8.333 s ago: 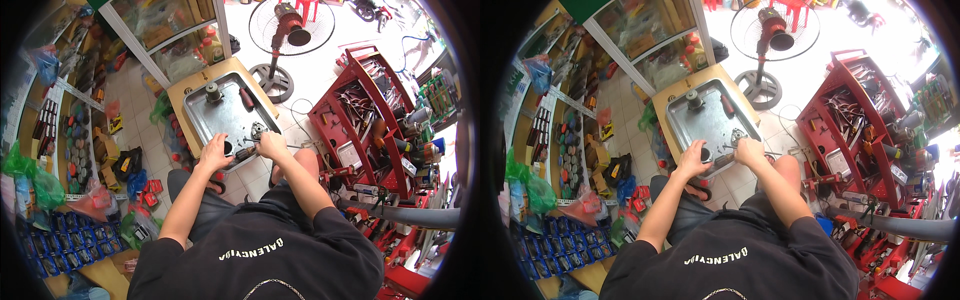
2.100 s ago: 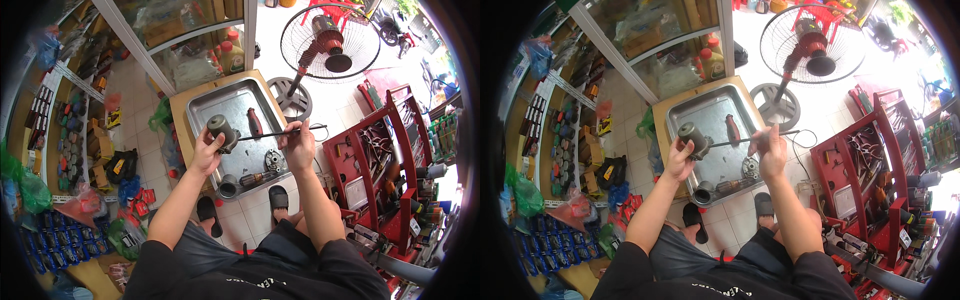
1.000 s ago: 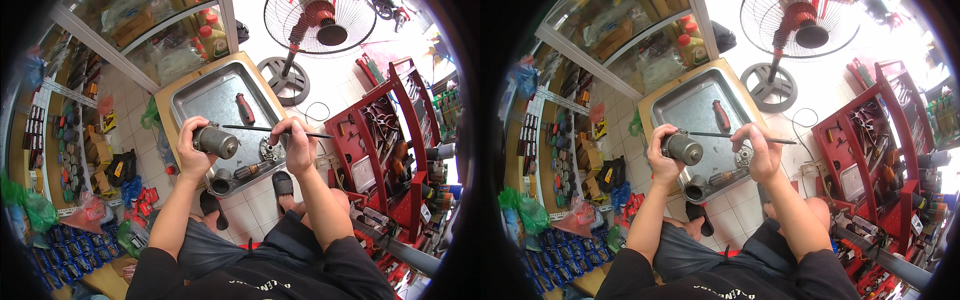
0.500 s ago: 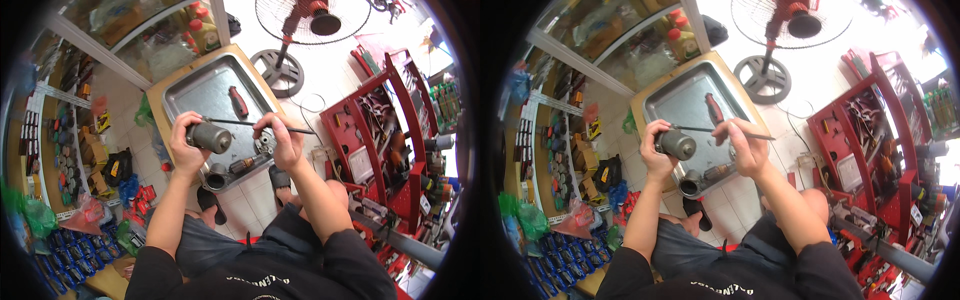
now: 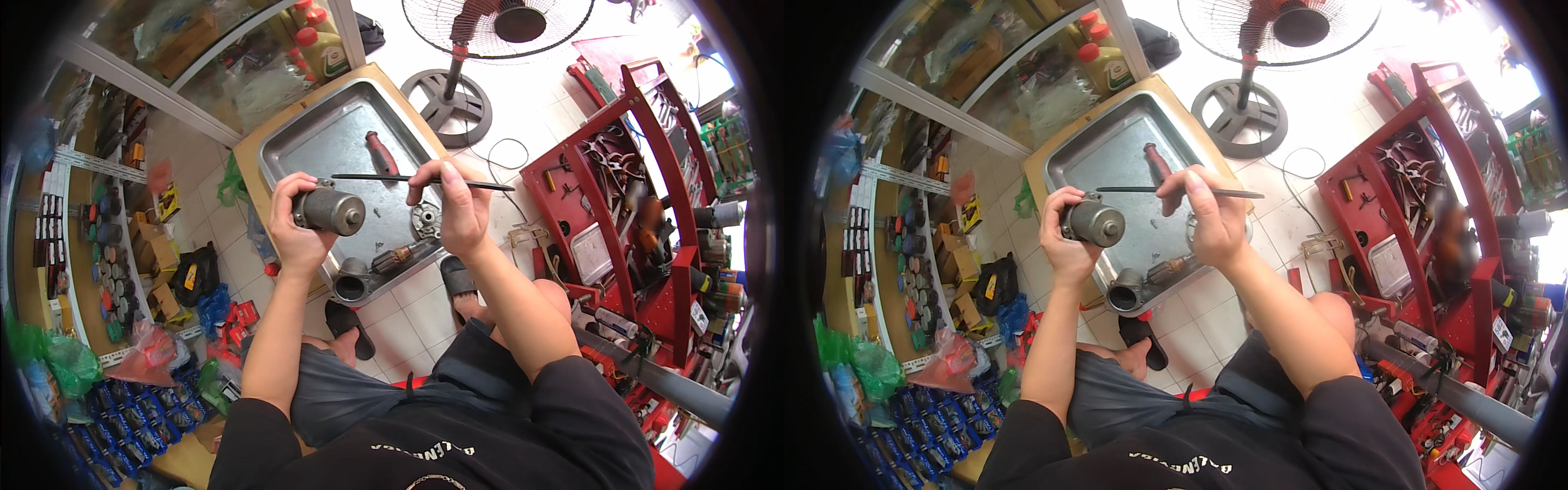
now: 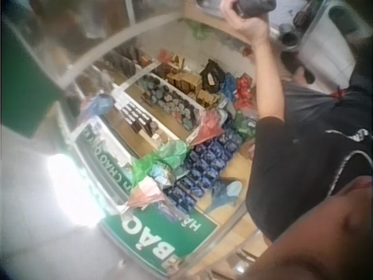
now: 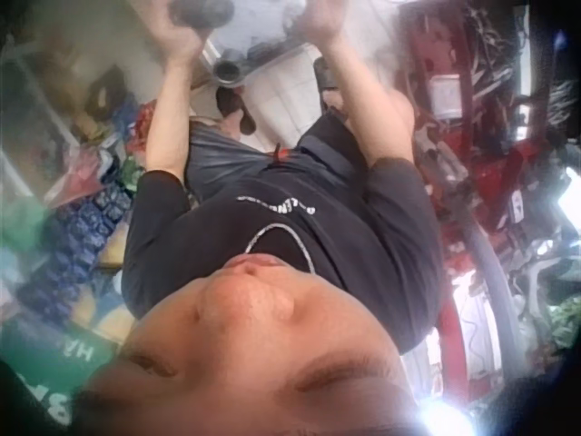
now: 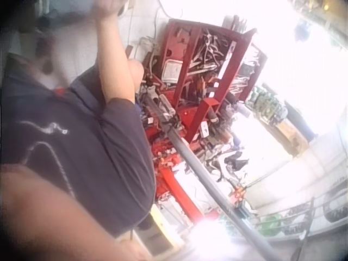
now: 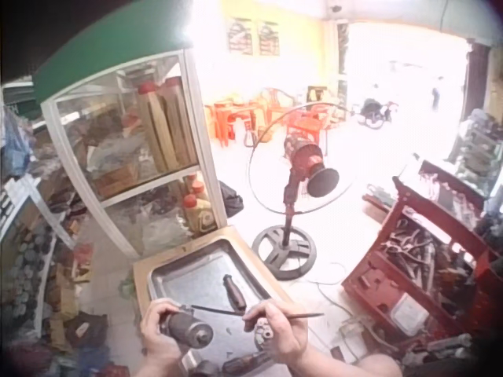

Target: The person uses a screwdriver to remove screws from a cylindrical metal part held over a metal tray. They then use the screwdriver to pry open the casing of the part, separating it into two pieces. The person continues to manipulate the disassembled components and the screwdriver over the tray.

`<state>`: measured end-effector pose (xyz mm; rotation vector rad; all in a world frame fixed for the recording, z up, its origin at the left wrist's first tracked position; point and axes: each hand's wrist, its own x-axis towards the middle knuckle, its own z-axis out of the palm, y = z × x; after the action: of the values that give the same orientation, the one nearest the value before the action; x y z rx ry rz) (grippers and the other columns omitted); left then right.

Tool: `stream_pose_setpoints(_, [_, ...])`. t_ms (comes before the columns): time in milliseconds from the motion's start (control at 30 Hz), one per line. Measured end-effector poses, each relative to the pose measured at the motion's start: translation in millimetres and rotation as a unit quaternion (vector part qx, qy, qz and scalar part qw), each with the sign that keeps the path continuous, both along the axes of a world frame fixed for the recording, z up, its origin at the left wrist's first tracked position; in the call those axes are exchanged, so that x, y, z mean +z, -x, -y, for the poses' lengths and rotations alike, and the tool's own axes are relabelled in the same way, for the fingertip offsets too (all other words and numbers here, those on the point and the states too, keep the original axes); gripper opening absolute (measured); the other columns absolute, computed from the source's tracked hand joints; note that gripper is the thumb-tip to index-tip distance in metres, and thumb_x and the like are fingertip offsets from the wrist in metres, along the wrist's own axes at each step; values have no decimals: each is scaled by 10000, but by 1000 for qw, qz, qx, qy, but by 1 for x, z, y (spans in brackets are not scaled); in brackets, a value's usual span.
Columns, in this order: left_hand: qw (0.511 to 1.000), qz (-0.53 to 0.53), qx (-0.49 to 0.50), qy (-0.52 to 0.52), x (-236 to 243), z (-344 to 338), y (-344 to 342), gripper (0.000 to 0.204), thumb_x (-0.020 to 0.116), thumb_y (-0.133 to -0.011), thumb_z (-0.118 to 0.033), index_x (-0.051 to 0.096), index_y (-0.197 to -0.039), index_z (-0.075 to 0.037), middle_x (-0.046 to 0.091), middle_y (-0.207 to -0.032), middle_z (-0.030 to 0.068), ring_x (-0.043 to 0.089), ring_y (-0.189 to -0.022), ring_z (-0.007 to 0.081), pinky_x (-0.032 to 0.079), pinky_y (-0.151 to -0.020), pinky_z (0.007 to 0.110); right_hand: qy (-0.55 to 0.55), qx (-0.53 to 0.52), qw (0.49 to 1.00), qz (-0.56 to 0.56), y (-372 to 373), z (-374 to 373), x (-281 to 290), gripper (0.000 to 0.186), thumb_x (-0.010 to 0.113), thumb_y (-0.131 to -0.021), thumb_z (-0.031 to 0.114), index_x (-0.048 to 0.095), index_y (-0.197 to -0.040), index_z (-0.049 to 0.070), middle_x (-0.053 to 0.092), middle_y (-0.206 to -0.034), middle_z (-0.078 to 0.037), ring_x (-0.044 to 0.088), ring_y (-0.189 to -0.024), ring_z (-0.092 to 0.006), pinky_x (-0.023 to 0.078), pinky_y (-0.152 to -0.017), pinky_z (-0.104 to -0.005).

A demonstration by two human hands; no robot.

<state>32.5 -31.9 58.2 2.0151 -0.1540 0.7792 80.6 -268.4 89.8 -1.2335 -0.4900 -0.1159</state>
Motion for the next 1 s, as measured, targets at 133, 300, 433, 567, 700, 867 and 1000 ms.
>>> stream_pose_setpoints(133, [1000,1,-2,1,1,-1,0,579,891,-613,36,597,-1103,-53,610,-1177,90,619,-1033,178,507,-935,311,-4,14,1000,3,1,-1,-2,433,396,-1073,219,682,-920,-66,658,-754,-108,627,-722,-167,495,-714,-293])
stream_pose_setpoints(300, [1000,5,1,-15,1,-1,2,573,886,-622,38,596,-1107,-51,606,-1182,87,619,-1023,171,509,-925,307,17,24,999,11,1,0,-3,429,398,-1070,221,685,-931,-65,660,-756,-107,629,-716,-167,499,-707,-298])
stream_pose_setpoints(433, [1000,3,-1,-4,1,1,2,571,883,-624,43,598,-1109,-52,606,-1183,87,621,-1016,170,510,-922,303,28,24,999,22,2,0,-1,429,398,-1070,216,688,-929,-67,662,-757,-109,630,-715,-169,504,-708,-301])
stream_pose_setpoints(567, [1000,4,1,-6,0,0,1,565,886,-618,41,604,-1099,-50,615,-1176,87,626,-1017,172,511,-918,302,44,23,998,38,3,0,1,421,408,-1066,210,690,-931,-72,669,-756,-110,634,-701,-175,507,-711,-298])
stream_pose_setpoints(700, [999,15,4,-30,5,2,0,546,896,-599,27,620,-1065,-41,645,-1124,93,648,-984,187,527,-895,312,75,30,994,77,1,4,9,389,413,-1053,185,668,-911,-73,633,-843,-144,628,-884,-219,500,-814,-340])
stream_pose_setpoints(867, [998,10,27,-57,11,16,4,534,910,-554,-1,635,-1010,-40,684,-1052,125,688,-943,268,559,-834,353,-124,158,980,-7,2,-12,15,390,396,-1040,177,534,-727,-11,518,-891,-155,526,-1000,-264,450,-884,-405])
stream_pose_setpoints(1000, [998,19,-4,-54,5,43,13,510,932,-561,-21,626,-969,-34,693,-1020,139,701,-930,276,562,-823,345,-182,202,962,15,5,-11,18,381,418,-1002,201,393,-672,14,424,-695,-101,433,-716,-220,388,-730,-384])
